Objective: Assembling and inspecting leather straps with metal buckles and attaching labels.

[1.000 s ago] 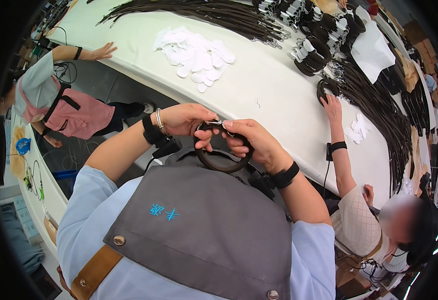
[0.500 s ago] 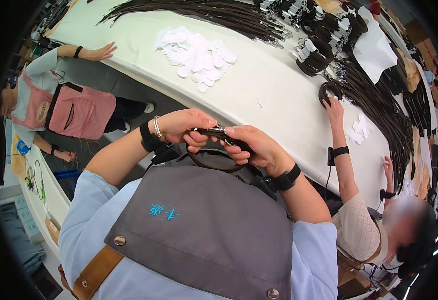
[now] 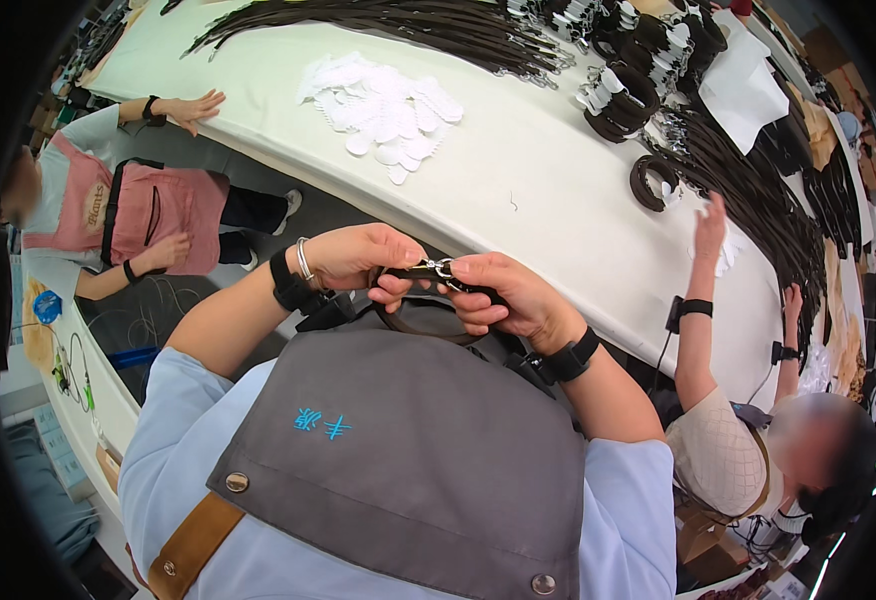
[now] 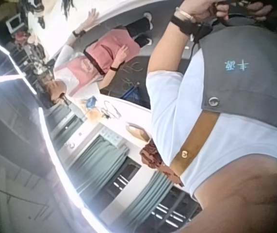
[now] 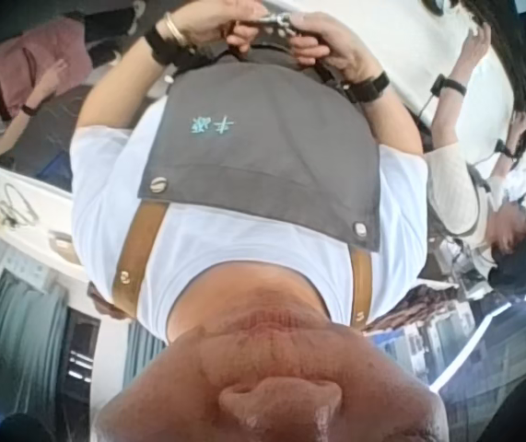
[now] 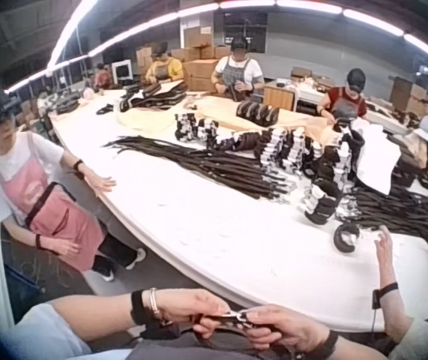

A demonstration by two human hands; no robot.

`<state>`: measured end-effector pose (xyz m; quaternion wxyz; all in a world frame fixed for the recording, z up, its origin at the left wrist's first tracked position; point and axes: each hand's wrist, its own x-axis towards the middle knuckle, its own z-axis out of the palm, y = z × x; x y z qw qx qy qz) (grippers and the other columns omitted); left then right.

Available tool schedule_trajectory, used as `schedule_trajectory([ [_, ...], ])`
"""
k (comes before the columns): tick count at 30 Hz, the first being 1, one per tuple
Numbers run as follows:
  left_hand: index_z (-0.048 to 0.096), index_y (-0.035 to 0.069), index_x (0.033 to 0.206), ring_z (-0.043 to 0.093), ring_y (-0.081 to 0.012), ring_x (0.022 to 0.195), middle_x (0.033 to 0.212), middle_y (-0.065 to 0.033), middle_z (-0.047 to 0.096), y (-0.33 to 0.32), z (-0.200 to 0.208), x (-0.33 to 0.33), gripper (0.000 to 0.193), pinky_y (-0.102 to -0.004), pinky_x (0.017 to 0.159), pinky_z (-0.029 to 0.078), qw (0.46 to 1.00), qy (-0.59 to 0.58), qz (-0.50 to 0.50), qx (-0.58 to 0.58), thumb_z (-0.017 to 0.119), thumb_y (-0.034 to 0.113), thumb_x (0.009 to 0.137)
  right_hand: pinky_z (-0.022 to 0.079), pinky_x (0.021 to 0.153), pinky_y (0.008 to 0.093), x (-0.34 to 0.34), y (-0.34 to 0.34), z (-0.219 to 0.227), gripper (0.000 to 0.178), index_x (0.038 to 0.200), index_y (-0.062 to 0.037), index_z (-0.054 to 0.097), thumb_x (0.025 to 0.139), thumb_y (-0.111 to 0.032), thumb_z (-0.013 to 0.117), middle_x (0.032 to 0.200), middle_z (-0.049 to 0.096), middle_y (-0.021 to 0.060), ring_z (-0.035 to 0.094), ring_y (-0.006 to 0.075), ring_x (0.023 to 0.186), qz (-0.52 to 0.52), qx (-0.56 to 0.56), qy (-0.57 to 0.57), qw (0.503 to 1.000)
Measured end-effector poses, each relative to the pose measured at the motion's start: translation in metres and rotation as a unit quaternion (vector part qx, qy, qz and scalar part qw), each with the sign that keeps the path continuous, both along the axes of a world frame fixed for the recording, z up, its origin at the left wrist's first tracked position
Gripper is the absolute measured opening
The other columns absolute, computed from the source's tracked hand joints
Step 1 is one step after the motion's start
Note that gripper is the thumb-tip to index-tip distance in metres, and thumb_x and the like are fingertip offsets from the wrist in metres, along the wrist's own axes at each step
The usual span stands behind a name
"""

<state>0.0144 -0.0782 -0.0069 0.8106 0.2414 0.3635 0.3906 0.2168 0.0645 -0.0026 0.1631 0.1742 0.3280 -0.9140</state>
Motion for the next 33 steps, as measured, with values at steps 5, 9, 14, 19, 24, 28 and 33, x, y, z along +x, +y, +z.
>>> schedule_trajectory([
  [5, 0.061, -0.003, 0.104, 0.044, -0.0096, 0.056, 0.065, 0.0025, 0.046, 0.001, 0.003, -0.001, 0.030, -0.0284, 0.065, 0.046, 1.000, -0.017, -0.016, 0.003, 0.044, 0.021, 0.101, 0.031, 0.044, 0.0227, 0.002, 0.000, 0.000, 0.032, 0.095, 0.0003, 0.059, 0.100, -0.030, 0.048, 0.055, 0.037, -0.0071, 0.030, 0.0027, 0.041, 0.013, -0.021, -0.011, 1.000],
  [9, 0.059, -0.003, 0.106, 0.043, -0.0091, 0.056, 0.065, 0.0020, 0.045, 0.003, -0.002, -0.002, 0.030, -0.0303, 0.066, 0.046, 0.999, -0.036, -0.023, -0.008, 0.046, 0.023, 0.101, 0.030, 0.044, 0.0224, 0.003, -0.001, -0.004, 0.036, 0.093, -0.0019, 0.059, 0.100, -0.035, 0.048, 0.054, 0.035, -0.0075, 0.029, 0.0026, 0.041, 0.007, -0.004, -0.018, 1.000],
  [14, 0.060, -0.003, 0.105, 0.043, -0.0082, 0.059, 0.068, 0.0028, 0.046, 0.003, 0.001, -0.002, 0.029, -0.0268, 0.064, 0.045, 0.999, -0.035, -0.029, -0.007, 0.044, 0.022, 0.101, 0.031, 0.045, 0.0231, 0.004, -0.004, -0.002, 0.040, 0.086, -0.0037, 0.057, 0.099, -0.041, 0.049, 0.053, 0.036, -0.0065, 0.029, 0.0029, 0.041, 0.010, 0.017, -0.037, 0.999],
  [19, 0.058, -0.003, 0.106, 0.045, -0.0081, 0.060, 0.072, 0.0014, 0.051, 0.003, -0.002, -0.001, 0.027, -0.0257, 0.063, 0.044, 0.999, -0.044, -0.020, -0.015, 0.045, 0.020, 0.100, 0.040, 0.055, 0.0273, 0.003, -0.010, -0.003, 0.045, 0.073, -0.0060, 0.053, 0.099, -0.042, 0.048, 0.060, 0.048, 0.0017, 0.048, 0.0135, 0.052, -0.018, 0.096, -0.051, 0.994],
  [24, 0.057, -0.004, 0.110, 0.047, -0.0081, 0.060, 0.074, 0.0006, 0.054, 0.001, 0.003, -0.001, 0.026, -0.0247, 0.063, 0.045, 1.000, -0.010, -0.017, 0.014, 0.045, 0.017, 0.100, 0.044, 0.069, 0.0309, 0.012, -0.011, -0.015, 0.050, 0.070, -0.0072, 0.050, 0.100, -0.045, 0.042, 0.065, 0.053, 0.0049, 0.057, 0.0193, 0.069, -0.034, 0.128, 0.024, 0.991],
  [28, 0.055, -0.005, 0.117, 0.044, -0.0074, 0.058, 0.074, 0.0003, 0.052, 0.002, -0.004, -0.004, 0.031, -0.0262, 0.063, 0.044, 0.999, -0.047, -0.005, -0.004, 0.049, 0.019, 0.099, 0.044, 0.074, 0.0313, 0.020, -0.014, -0.026, 0.053, 0.072, -0.0072, 0.050, 0.101, -0.049, 0.036, 0.073, 0.058, 0.0072, 0.059, 0.0215, 0.075, -0.042, -0.002, 0.060, 0.997],
  [33, 0.058, -0.003, 0.112, 0.045, -0.0052, 0.057, 0.073, 0.0018, 0.053, 0.002, 0.000, -0.002, 0.026, -0.0246, 0.063, 0.048, 0.999, -0.030, -0.015, -0.011, 0.048, 0.017, 0.099, 0.045, 0.077, 0.0299, 0.022, -0.006, -0.019, 0.035, 0.097, 0.0001, 0.059, 0.099, -0.033, 0.048, 0.083, 0.062, 0.0068, 0.060, 0.0204, 0.080, -0.035, 0.266, 0.152, 0.951],
])
